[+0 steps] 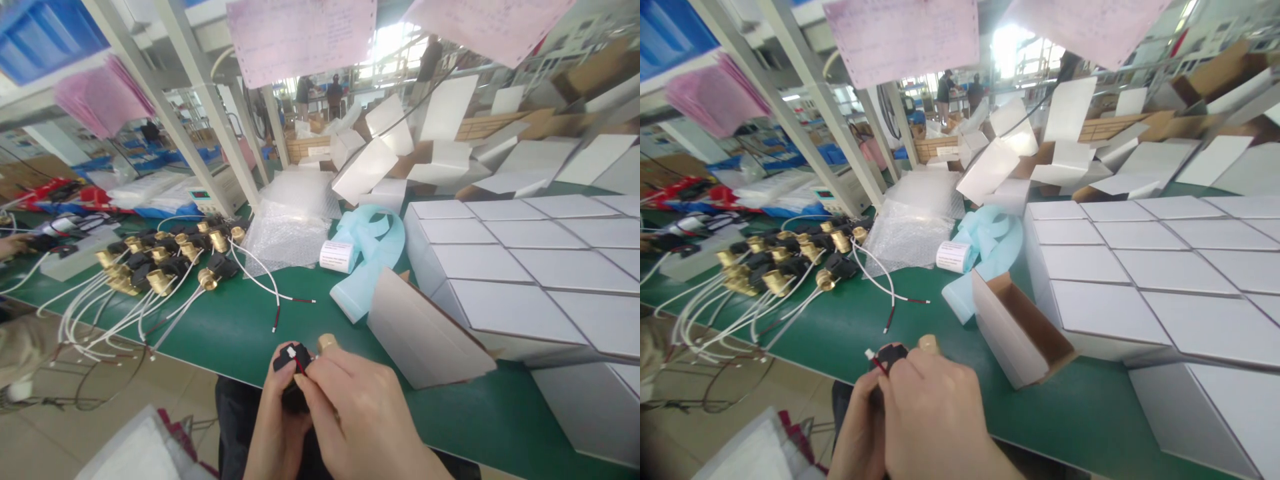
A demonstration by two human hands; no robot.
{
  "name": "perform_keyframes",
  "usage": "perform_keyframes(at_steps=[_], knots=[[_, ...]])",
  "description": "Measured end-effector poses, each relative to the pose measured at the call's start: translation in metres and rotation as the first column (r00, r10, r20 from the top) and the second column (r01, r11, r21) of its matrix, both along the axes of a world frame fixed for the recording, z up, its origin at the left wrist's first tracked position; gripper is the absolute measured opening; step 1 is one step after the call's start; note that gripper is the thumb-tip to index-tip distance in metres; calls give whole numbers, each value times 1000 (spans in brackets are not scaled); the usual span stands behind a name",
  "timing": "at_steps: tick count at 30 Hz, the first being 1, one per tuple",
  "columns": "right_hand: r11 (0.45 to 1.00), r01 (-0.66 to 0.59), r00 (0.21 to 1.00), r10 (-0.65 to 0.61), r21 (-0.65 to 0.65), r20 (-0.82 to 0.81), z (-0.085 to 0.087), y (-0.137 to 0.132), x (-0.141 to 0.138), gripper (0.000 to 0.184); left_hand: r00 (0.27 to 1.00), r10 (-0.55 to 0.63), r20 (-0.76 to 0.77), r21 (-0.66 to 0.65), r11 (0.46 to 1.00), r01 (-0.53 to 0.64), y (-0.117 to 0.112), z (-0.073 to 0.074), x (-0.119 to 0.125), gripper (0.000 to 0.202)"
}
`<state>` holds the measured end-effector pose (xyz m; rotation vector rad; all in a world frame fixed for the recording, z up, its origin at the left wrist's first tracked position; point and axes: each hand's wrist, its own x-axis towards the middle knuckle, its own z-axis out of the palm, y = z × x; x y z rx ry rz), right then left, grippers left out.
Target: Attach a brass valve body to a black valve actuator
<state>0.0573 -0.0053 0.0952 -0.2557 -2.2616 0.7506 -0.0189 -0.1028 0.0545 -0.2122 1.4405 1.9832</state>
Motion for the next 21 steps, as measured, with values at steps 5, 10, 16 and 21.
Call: perform_keyframes(at_steps=[5, 10, 16, 21], knots=[[923, -139, 970, 200, -358, 139, 3, 14, 6, 35, 980, -83, -183, -38, 996, 77, -4, 17, -5, 39], [892, -181, 973, 224, -414, 56, 5, 12, 5, 37, 924, -143, -355, -29, 989, 142, -12, 13, -17, 45], [857, -86, 994, 108, -508, 15, -2, 8, 0, 29, 932, -95, -350, -7, 995, 99, -17, 10, -20, 54], [882, -44, 998, 13, -470, -69, -7, 6, -3, 20, 941, -123, -315, 30, 990, 140, -18, 12, -20, 56]])
